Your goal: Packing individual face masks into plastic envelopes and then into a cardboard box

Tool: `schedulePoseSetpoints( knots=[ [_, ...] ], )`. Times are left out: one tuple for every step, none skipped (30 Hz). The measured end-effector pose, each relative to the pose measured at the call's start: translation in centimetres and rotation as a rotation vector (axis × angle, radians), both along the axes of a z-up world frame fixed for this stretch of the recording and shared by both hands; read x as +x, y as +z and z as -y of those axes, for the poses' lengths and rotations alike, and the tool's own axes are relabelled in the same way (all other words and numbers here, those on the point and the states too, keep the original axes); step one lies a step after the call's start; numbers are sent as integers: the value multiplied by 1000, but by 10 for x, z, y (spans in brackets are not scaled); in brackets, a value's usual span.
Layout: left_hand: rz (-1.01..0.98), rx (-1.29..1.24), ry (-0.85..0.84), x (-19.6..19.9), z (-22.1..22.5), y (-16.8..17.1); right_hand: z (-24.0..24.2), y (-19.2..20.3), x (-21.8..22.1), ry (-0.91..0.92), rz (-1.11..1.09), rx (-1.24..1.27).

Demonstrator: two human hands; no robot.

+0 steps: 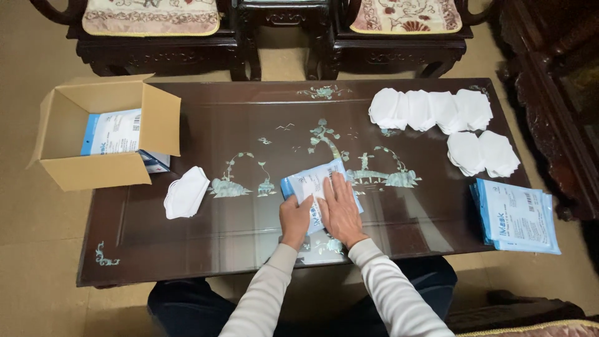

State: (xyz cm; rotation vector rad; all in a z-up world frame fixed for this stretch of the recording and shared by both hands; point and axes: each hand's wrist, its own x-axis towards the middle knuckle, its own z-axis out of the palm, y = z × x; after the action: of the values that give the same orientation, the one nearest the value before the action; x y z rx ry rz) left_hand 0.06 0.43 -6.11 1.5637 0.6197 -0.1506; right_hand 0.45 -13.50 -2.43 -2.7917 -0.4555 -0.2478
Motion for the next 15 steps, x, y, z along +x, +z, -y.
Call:
schedulePoseSetpoints(
  knots=[
    [0,0,2,0,-2,2,0,1,0,2,0,0],
    [1,49,-16,0,-3,4,0,2,-1,24,2,-10],
    [4,98,-36,0,-5,6,0,3,-1,44,6,-19],
    [3,98,-34,0,-5,12,0,2,-1,46,6,-19],
    [5,82,-31,1,-4,19,0,2,0,52,1,-12],
    [6,66,-27,2,-3,26,1,2,0,58,-4,-5],
    [6,66,-26,0,-2,36,1,2,-1,59,-4,-5],
    [-7,45,-29,-3,-2,46,1,2,-1,58,-26,-4],
    [-16,24,-32,-3,-2,56,1,3,0,56,-44,-2],
    [-13,25,-32,0,-2,55,0,4,1,56,-40,-2],
    [-13,31,-34,-1,-2,52,0,5,1,59,-46,-9],
    [-13,36,-37,-1,-2,50,0,6,0,61,-51,-16],
    [-10,36,-37,0,-3,49,0,6,1,61,-49,-16],
    [-10,39,-42,1,-4,47,0,6,2,59,-57,-29],
    [-10,42,-46,1,-4,46,0,6,2,58,-66,-43]
  ],
)
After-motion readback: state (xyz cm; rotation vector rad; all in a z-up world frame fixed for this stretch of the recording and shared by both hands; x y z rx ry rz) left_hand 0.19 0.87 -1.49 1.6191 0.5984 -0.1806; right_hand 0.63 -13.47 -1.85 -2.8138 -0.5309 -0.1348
